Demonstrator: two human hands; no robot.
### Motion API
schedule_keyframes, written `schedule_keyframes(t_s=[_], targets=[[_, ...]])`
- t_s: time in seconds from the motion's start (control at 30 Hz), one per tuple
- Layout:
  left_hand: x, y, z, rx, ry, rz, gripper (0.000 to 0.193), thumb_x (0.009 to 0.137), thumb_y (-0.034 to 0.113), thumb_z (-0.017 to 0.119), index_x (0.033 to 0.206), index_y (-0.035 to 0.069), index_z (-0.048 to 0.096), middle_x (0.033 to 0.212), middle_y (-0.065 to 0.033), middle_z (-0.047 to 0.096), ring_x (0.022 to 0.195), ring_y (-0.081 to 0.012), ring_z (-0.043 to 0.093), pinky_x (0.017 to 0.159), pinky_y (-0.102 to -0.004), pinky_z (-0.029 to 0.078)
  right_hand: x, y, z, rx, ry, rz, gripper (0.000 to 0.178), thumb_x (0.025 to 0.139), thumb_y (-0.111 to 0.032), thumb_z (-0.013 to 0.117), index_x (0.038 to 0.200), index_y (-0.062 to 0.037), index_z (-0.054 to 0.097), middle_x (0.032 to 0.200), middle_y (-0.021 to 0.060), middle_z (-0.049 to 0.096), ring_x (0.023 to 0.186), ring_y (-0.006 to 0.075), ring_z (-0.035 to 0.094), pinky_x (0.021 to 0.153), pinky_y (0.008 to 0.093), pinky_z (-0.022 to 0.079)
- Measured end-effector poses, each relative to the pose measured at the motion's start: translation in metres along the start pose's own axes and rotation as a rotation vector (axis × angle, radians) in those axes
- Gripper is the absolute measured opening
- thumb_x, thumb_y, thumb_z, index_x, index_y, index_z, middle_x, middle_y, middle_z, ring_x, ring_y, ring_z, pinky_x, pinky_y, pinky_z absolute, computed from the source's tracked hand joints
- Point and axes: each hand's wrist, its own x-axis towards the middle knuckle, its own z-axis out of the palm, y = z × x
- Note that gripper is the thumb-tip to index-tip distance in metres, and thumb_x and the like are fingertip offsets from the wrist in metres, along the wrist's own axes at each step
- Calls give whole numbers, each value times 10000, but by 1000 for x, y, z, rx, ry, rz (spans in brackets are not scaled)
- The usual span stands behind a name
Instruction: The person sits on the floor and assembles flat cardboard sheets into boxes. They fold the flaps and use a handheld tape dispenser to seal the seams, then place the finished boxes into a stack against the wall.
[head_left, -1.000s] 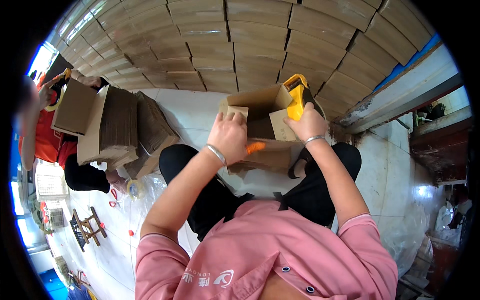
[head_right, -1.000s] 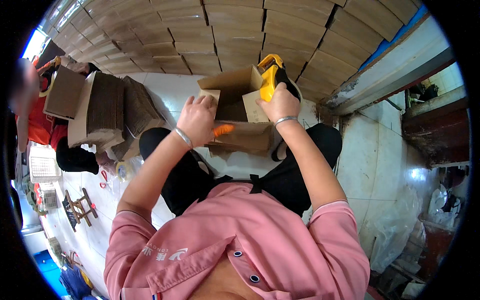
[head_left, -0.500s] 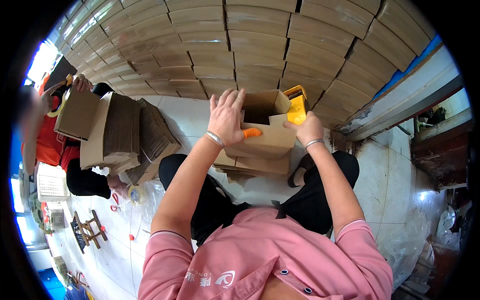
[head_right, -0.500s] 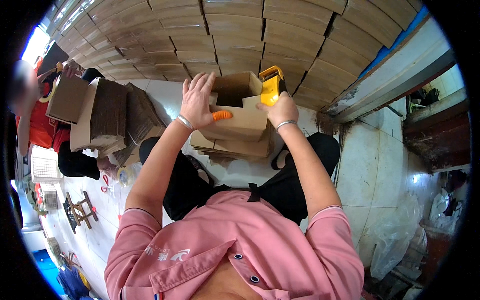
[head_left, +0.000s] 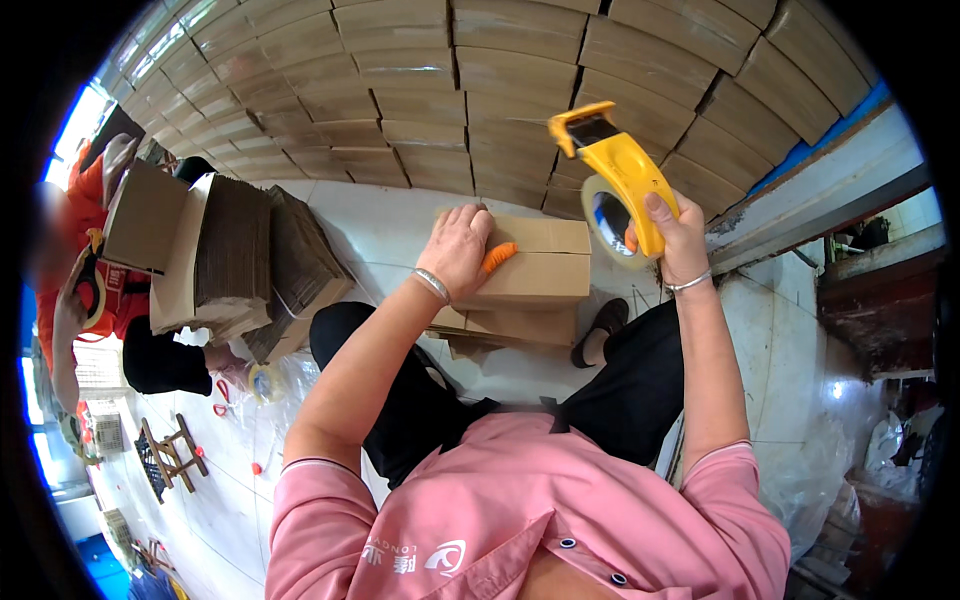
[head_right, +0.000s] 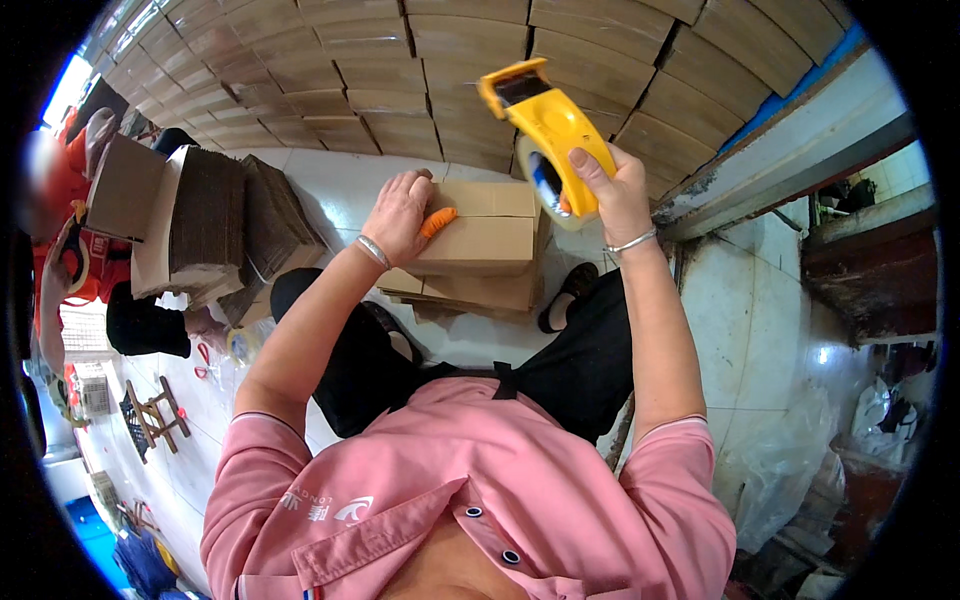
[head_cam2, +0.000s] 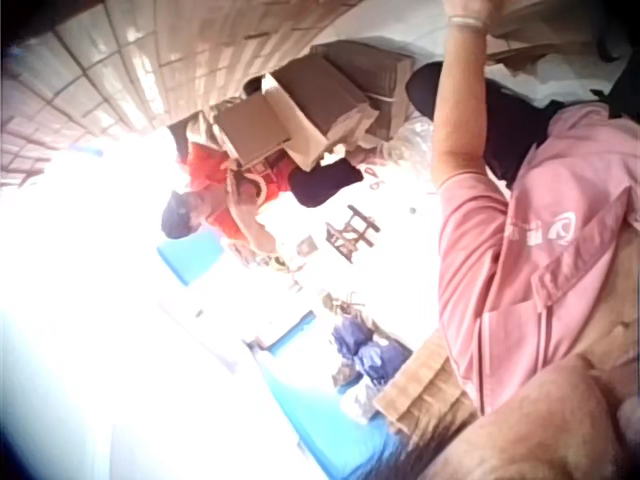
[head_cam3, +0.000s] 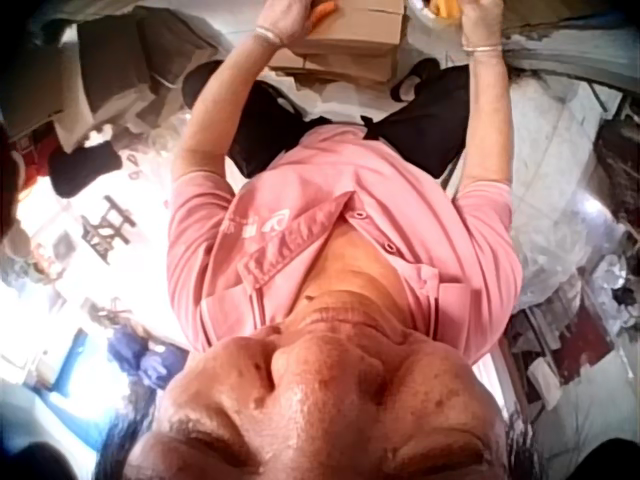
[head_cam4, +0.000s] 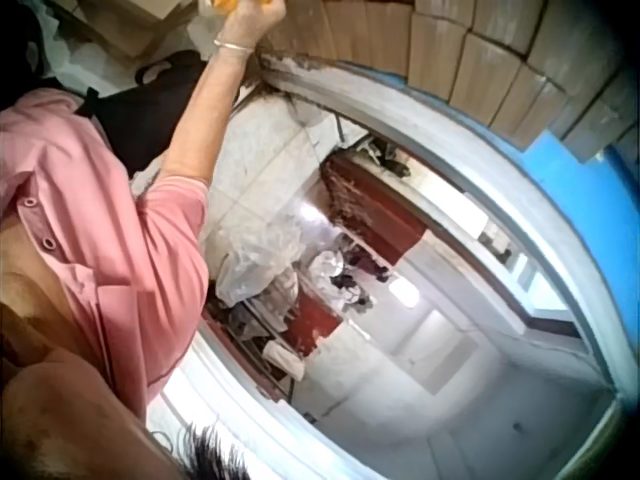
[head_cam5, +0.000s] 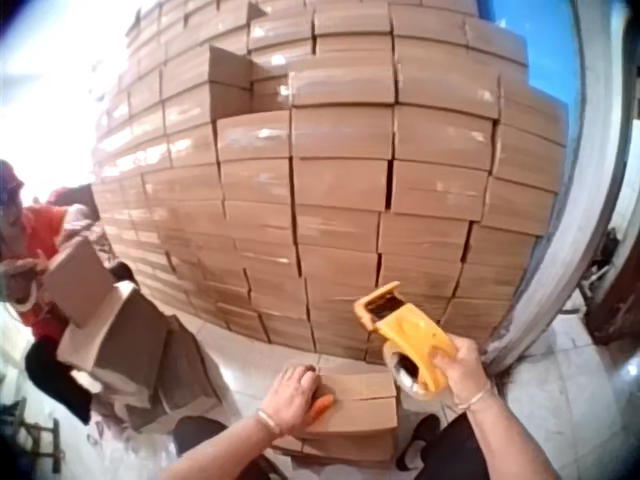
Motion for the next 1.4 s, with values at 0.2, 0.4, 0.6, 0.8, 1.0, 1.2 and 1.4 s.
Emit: schedule_keyframes(t_s=[0.2, 0.4, 0.6, 0.8, 1.0, 1.2, 1.4], targets=[[6, -1, 8, 243, -120, 53, 510, 893, 426, 477, 1230, 44, 507, 1279, -148, 502, 1210, -322, 435, 1041, -520, 242, 14, -2, 33, 38, -402, 122, 532, 780, -458, 720, 927, 38, 598, 701, 72, 596, 516, 134, 575, 474, 250, 455], [-7, -48, 0, -214, 219, -119, 320, 842, 150, 566, 1143, 48, 605, 1311, -183, 475, 1241, -349, 414, 1041, -451, 305, 24, 22, 30, -157, -448, 204, 540, 730, -464, 740, 861, 32, 571, 629, 81, 586, 471, 137, 563, 433, 253, 441], [-23, -24, -44, -1221, 41, -678, 289, 936, 162, 479, 1126, -30, 582, 972, -99, 648, 912, -175, 623, 744, -288, 509, 34, 19, 30, -232, -549, 219, 481, 726, -367, 755, 932, 51, 635, 775, 56, 633, 676, 103, 587, 610, 233, 479], [-12, -9, -41, -1658, 101, -886, 269, 952, 195, 504, 1071, -26, 602, 897, -80, 661, 756, -141, 641, 636, -258, 521, 35, 16, 39, -312, -622, 177, 439, 716, -331, 757, 920, 42, 646, 818, 38, 639, 748, 95, 574, 690, 228, 461], [-16, -9, -18, -1875, 297, -915, 210, 941, 139, 511, 1026, -30, 603, 857, -92, 663, 671, -150, 648, 550, -234, 516, 38, 5, 49, -354, -624, 255, 463, 714, -359, 757, 925, 38, 647, 820, 43, 643, 736, 97, 586, 684, 231, 469], [-15, -21, -9, -1377, 402, -718, 134, 907, 74, 531, 932, -30, 613, 761, -84, 634, 563, -134, 593, 508, -265, 515, 35, 7, 56, -375, -617, 236, 477, 720, -375, 751, 944, 33, 648, 817, 50, 646, 727, 101, 586, 674, 233, 468], [-45, -68, -39, -1357, 550, -926, 128, 917, 104, 539, 912, -14, 590, 676, -44, 577, 565, -135, 585, 531, -289, 529, 30, -8, 51, -483, -607, 253, 499, 708, -407, 750, 932, 29, 652, 793, 44, 639, 701, 102, 576, 655, 230, 458]])
